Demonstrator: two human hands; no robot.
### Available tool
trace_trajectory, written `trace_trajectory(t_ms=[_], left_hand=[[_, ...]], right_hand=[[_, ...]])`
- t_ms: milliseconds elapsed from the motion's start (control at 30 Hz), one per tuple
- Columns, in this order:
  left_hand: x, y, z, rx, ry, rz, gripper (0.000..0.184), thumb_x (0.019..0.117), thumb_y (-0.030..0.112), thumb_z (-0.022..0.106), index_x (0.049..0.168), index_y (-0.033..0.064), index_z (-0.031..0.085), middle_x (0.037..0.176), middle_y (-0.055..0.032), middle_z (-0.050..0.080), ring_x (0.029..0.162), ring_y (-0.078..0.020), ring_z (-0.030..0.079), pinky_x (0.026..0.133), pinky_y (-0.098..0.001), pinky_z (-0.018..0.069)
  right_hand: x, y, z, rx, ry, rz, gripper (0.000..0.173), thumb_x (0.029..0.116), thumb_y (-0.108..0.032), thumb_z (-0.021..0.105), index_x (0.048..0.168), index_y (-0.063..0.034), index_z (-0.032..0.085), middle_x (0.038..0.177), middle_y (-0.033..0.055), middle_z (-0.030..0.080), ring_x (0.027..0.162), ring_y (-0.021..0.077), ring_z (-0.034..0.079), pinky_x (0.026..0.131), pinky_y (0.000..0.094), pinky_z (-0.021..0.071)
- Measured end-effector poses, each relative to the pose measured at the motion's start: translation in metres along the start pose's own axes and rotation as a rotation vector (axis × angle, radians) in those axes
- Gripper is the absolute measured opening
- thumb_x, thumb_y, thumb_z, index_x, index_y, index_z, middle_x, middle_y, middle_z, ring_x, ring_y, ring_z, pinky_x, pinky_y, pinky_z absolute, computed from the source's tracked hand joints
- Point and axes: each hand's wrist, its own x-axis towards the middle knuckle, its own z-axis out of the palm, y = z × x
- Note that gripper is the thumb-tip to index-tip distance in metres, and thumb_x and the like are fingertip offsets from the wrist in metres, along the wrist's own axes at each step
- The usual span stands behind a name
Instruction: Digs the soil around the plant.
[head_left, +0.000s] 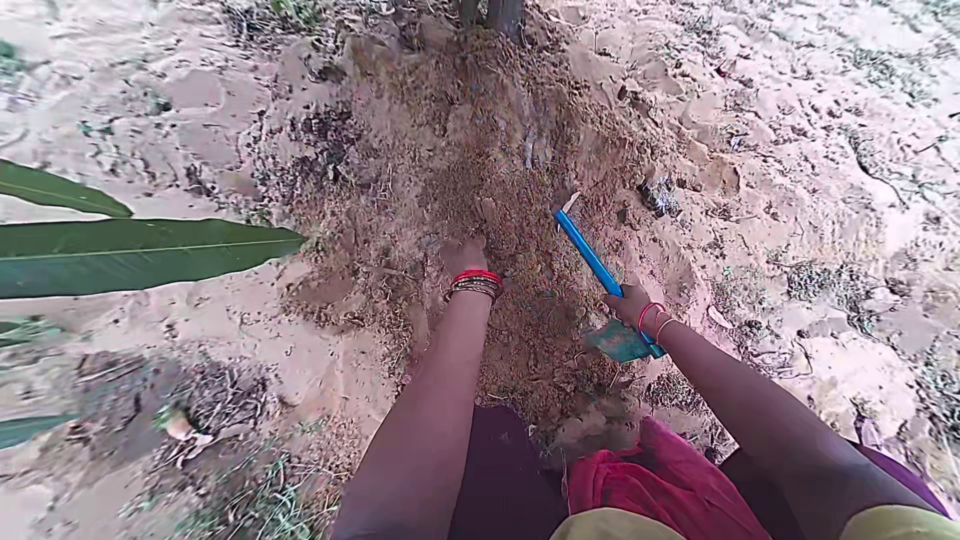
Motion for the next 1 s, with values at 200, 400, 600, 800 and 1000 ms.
trace_trajectory(t_ms=[200,400,600,800,1000], left_hand=[[0.005,-0.015,0.014,-0.086,-0.002,-0.04,0.057,0.0994,0.007,0.061,0.151,-0.0022,0.039,0.144,-0.026,0.05,0.124,-0.0335,0.053,0.098,-0.0511,0.0455],[-0.008,-0.013,-0.007,0.002,0.093,0.018,0.07,0.0946,-0.001,0.067,0.155,-0.0054,0.03,0.151,-0.0304,0.043,0.139,-0.0361,0.047,0.113,-0.0458,0.0395],[-0.004,-0.007,-0.014,-0.166,-0.003,-0.05,0.049,0.107,0.01,0.051,0.153,-0.001,0.036,0.149,-0.0255,0.048,0.132,-0.0343,0.053,0.105,-0.0503,0.0452],[-0.007,0.001,0.012,-0.009,-0.09,0.011,0.056,0.0995,0.006,0.065,0.148,-0.0092,0.041,0.149,-0.031,0.045,0.135,-0.0374,0.05,0.11,-0.048,0.0423],[0.002,-0.008,0.005,0.011,-0.032,-0.036,0.06,0.1006,0.007,0.062,0.152,-0.0071,0.035,0.152,-0.0299,0.044,0.14,-0.0372,0.046,0.114,-0.0482,0.0398]], right_hand=[[0.06,0.061,0.069,-0.084,0.182,0.04,0.051,0.1089,-0.039,0.045,0.145,-0.003,0.051,0.124,0.0245,0.068,0.119,0.0399,0.066,0.1,0.0583,0.0497],[0.057,0.067,0.069,-0.058,0.177,-0.022,0.051,0.1086,-0.039,0.048,0.142,-0.0011,0.053,0.124,0.0262,0.067,0.118,0.0421,0.066,0.099,0.0596,0.0495],[0.023,0.036,0.036,0.01,0.268,-0.165,0.048,0.1079,-0.032,0.049,0.141,0.003,0.052,0.118,0.0276,0.068,0.112,0.0422,0.066,0.098,0.0586,0.0495],[0.021,-0.084,-0.069,0.059,0.41,-0.296,0.044,0.1089,-0.033,0.051,0.126,0.0059,0.061,0.114,0.0306,0.067,0.11,0.0446,0.065,0.095,0.062,0.0485],[0.007,-0.179,-0.168,-0.091,0.435,-0.346,0.049,0.1091,-0.035,0.049,0.129,0.0094,0.057,0.124,0.0319,0.063,0.119,0.044,0.062,0.099,0.0614,0.0468]])
